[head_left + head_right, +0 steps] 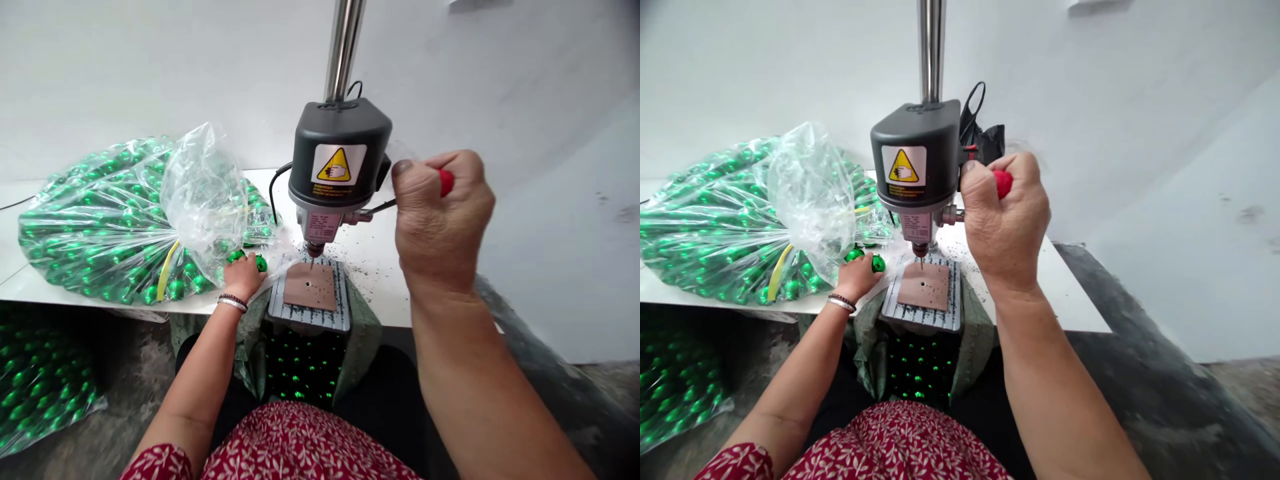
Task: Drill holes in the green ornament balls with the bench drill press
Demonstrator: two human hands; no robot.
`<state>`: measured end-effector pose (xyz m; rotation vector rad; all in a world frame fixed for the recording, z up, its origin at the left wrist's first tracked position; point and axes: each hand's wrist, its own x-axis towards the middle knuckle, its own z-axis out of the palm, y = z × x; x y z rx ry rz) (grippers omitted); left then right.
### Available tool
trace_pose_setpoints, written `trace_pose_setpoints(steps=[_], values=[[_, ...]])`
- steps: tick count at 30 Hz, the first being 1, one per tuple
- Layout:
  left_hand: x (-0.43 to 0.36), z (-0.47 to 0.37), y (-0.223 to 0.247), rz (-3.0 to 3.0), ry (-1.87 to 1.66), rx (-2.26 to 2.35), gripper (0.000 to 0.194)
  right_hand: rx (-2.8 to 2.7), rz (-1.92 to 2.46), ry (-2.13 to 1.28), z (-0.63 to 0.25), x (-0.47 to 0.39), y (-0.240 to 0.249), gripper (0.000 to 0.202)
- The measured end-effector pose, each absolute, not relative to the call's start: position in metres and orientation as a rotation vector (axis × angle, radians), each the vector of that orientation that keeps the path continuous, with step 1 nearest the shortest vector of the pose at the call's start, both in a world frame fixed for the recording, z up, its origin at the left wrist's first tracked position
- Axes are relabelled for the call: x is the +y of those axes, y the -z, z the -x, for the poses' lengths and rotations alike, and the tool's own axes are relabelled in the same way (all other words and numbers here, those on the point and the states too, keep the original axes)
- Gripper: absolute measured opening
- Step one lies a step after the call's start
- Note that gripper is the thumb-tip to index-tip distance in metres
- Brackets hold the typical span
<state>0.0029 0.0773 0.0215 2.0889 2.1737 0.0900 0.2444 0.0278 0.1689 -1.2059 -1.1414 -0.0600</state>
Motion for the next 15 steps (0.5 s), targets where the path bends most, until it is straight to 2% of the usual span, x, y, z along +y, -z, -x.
trace_pose_setpoints(steps=[3,11,15], values=[[0.072,-0.005,-0.009,-2.133,-0.187,2.069,0.059,-1.142,1.198,0.067,-0.243,0.028,-0.168,0.026],[0.070,-0.005,0.005,-2.067,-1.011,1.691,0.057,-1.118,1.170,0.052,-0.241,0.028,-0.166,0.028],[0.055,-0.014,0.005,-2.257,-0.933,1.456,0.055,-1.148,1.150,0.060,-0.242,0.028,-0.162,0.026]])
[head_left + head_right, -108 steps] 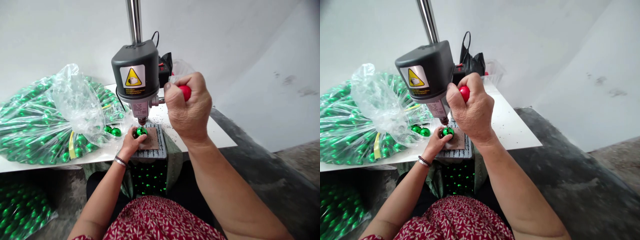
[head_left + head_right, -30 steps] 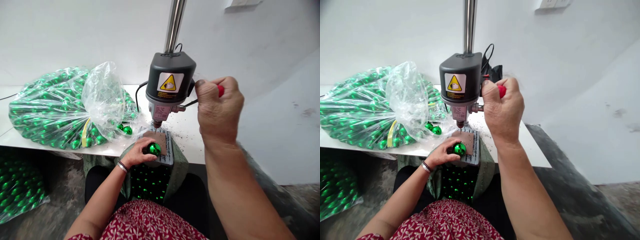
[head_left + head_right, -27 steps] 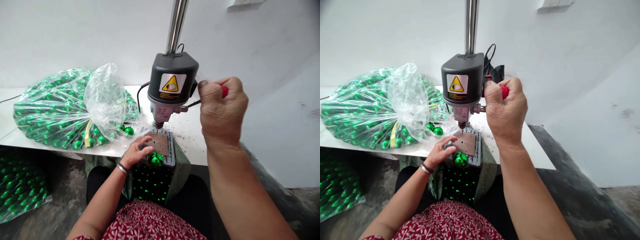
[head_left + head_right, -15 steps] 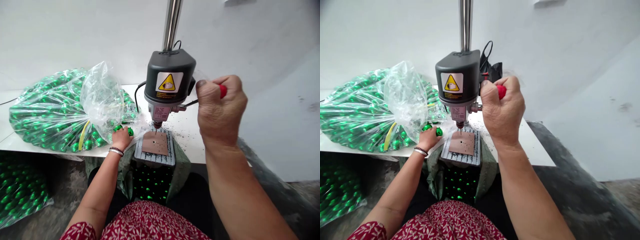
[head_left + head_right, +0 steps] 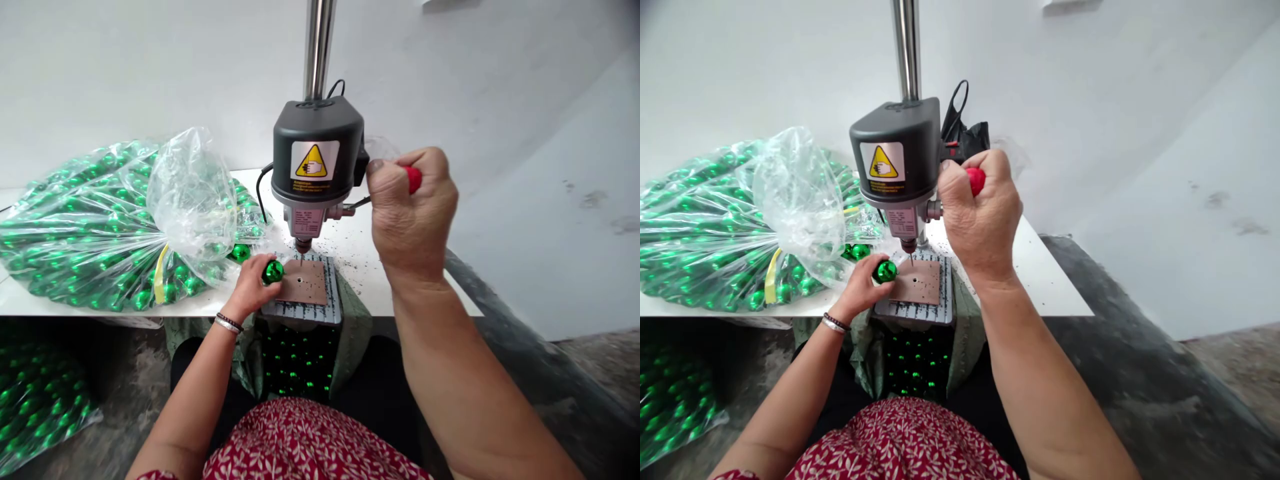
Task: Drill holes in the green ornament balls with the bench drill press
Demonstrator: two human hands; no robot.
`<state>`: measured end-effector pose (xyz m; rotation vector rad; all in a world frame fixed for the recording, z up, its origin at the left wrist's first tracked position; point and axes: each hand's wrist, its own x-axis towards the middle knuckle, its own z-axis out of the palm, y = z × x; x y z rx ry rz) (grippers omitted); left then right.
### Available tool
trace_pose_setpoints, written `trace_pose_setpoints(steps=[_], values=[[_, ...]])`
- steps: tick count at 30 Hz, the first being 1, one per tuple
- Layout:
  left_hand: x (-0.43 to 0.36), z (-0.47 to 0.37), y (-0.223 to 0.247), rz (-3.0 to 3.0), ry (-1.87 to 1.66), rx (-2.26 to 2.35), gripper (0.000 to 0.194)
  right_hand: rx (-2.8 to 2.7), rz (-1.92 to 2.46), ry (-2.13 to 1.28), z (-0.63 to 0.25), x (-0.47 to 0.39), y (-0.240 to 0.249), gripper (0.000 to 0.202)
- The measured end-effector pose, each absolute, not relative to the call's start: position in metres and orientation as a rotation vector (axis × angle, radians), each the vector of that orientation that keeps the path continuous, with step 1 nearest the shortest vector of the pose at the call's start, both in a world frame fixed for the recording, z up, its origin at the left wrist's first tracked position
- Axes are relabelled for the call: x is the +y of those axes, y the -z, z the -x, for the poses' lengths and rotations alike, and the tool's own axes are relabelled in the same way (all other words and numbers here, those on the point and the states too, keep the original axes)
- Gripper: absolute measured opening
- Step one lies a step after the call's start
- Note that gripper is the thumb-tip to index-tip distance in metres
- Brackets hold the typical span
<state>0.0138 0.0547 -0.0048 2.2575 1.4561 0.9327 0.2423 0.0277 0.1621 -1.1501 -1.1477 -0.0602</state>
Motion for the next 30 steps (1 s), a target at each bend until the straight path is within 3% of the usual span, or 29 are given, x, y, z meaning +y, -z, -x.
trace_pose_setpoints(steps=[7,12,19,30], values=[[0.040,-0.024,0.005,-2.330,-0.631,1.247,0.063,-1.158,1.140,0.043,-0.242,0.027,-0.160,0.026],[0.032,-0.031,0.006,-2.215,-0.649,1.321,0.059,-1.163,1.080,0.051,-0.243,0.027,-0.157,0.028],[0.040,-0.033,0.009,-1.832,-0.938,1.391,0.060,-1.213,1.183,0.111,-0.244,0.029,-0.154,0.031],[0.068,-0.034,-0.002,-2.194,-0.684,1.232,0.062,-1.249,1.251,0.115,-0.248,0.031,-0.158,0.029]])
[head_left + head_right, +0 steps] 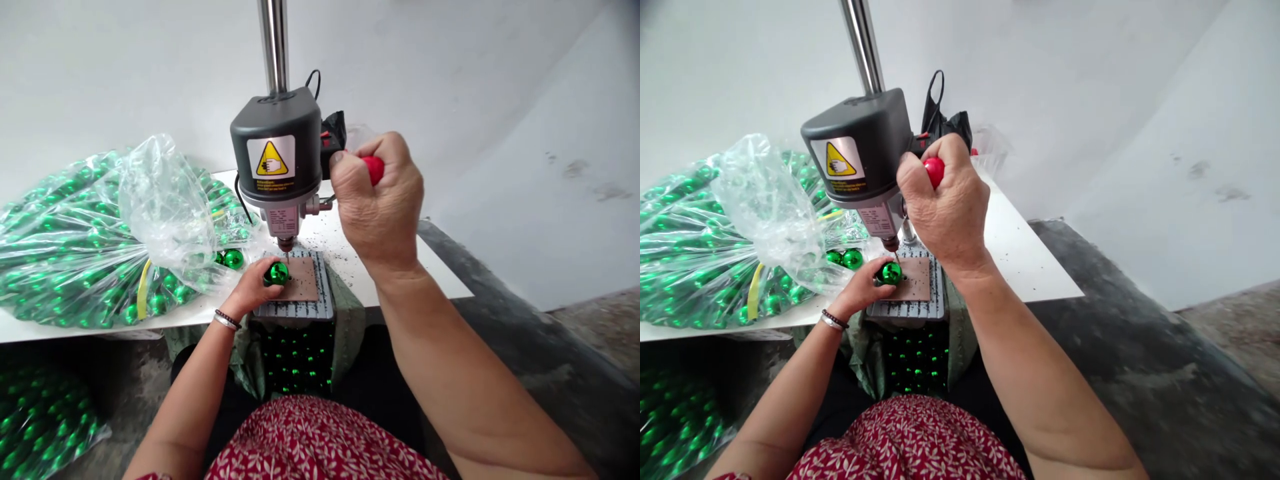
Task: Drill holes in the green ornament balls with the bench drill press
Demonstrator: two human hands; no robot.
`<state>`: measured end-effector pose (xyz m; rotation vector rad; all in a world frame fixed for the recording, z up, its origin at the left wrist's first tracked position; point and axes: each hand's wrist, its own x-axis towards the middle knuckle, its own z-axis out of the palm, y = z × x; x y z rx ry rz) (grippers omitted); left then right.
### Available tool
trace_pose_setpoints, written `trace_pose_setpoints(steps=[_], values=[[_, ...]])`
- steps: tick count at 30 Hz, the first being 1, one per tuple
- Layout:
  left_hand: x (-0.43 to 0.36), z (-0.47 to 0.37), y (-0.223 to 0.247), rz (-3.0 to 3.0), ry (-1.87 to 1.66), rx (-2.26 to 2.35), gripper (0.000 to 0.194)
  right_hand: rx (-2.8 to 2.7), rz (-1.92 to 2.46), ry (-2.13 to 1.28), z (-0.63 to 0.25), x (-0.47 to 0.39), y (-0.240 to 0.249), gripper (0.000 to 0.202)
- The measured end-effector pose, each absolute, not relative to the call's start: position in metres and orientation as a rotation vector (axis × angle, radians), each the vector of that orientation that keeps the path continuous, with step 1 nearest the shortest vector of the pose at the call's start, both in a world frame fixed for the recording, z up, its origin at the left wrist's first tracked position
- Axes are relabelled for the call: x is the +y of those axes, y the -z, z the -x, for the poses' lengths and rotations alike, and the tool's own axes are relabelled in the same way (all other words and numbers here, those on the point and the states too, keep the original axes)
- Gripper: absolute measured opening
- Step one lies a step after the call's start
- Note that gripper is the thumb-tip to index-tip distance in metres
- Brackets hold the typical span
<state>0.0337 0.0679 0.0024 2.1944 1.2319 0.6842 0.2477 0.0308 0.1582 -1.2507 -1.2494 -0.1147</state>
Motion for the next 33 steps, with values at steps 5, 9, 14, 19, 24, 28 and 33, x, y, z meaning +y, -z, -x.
trace_pose_setpoints(steps=[5,9,14,19,24,28,33], values=[[0.078,-0.040,-0.007,-2.373,-0.535,1.231,0.064,-1.265,1.251,0.129,-0.249,0.031,-0.158,0.030],[0.082,-0.046,-0.016,-2.455,-0.426,1.210,0.063,-1.294,1.213,0.114,-0.252,0.032,-0.156,0.030],[0.086,-0.051,-0.028,-2.479,-0.332,1.146,0.063,-1.303,1.165,0.059,-0.254,0.033,-0.155,0.028],[0.080,-0.047,-0.026,-2.313,-0.399,1.140,0.052,-1.278,1.186,0.027,-0.252,0.029,-0.158,0.029],[0.072,-0.049,-0.013,-2.032,-0.566,1.245,0.061,-1.269,1.176,-0.001,-0.249,0.029,-0.158,0.028],[0.072,-0.054,-0.008,-2.025,-0.636,1.245,0.064,-1.244,1.212,-0.014,-0.247,0.027,-0.161,0.027],[0.077,-0.058,-0.008,-2.045,-0.600,1.162,0.064,-1.225,1.194,0.022,-0.245,0.024,-0.165,0.027]])
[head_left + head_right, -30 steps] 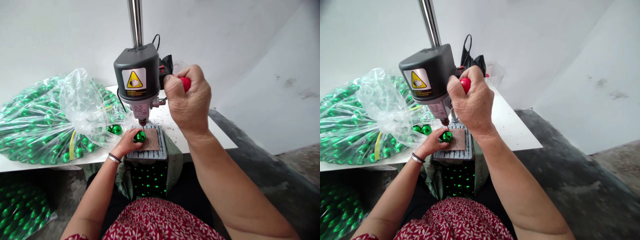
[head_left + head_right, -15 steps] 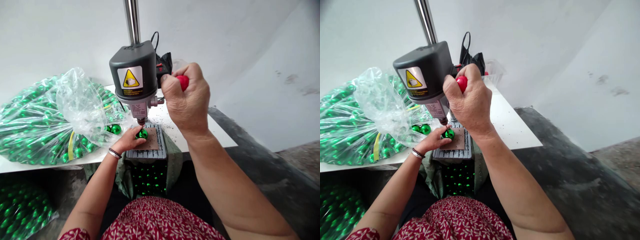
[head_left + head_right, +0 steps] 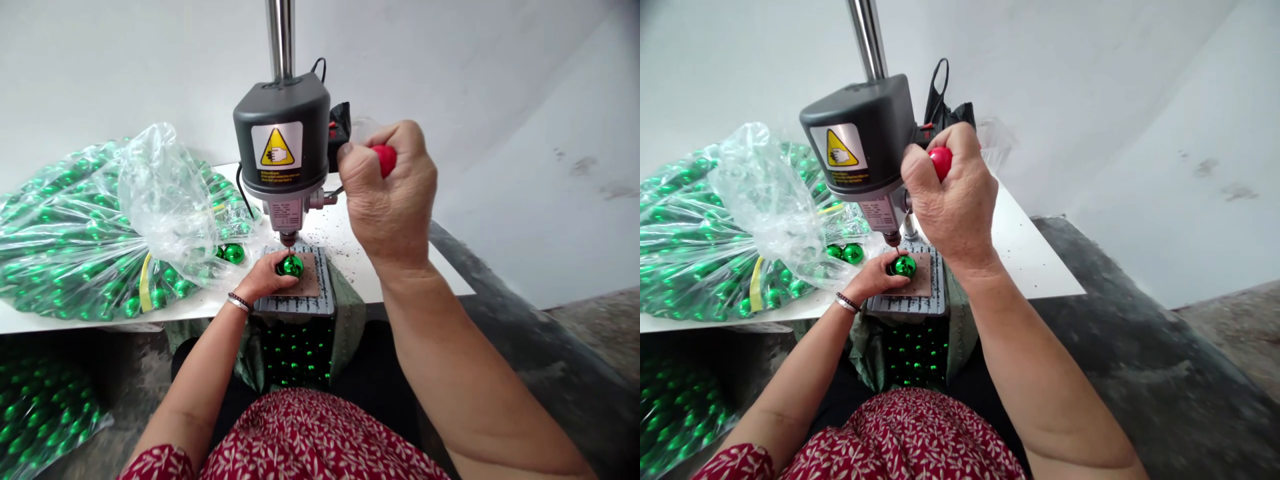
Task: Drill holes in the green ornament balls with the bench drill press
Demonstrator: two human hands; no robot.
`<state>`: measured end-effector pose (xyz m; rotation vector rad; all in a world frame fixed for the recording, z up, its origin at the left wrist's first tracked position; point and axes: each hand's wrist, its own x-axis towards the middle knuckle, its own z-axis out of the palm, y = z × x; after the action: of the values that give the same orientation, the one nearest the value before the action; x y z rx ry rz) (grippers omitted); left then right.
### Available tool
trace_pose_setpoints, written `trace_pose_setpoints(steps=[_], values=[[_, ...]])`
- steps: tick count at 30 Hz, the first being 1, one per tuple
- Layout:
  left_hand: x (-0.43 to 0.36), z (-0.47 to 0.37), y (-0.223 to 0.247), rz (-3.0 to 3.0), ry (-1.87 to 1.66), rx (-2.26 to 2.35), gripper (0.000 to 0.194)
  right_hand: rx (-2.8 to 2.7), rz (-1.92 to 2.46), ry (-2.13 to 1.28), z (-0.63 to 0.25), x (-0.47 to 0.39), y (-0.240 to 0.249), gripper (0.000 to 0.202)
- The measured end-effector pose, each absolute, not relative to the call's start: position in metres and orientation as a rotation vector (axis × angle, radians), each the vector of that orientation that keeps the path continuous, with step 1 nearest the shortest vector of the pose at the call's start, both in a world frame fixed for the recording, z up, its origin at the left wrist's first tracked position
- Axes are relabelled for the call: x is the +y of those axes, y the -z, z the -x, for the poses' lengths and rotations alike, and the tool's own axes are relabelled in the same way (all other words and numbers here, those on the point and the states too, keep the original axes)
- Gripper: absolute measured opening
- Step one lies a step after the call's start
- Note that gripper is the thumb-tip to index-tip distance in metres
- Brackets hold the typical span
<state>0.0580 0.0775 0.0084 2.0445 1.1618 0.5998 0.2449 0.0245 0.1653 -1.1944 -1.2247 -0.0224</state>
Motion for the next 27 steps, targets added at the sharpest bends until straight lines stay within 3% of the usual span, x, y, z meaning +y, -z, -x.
trace_pose_setpoints(steps=[15,27], values=[[0.076,-0.061,0.009,-1.971,-0.646,1.230,0.072,-1.207,1.173,0.056,-0.246,0.013,-0.152,0.027],[0.073,-0.061,0.007,-1.993,-0.687,1.212,0.063,-1.153,1.286,0.161,-0.240,0.000,-0.134,0.022]])
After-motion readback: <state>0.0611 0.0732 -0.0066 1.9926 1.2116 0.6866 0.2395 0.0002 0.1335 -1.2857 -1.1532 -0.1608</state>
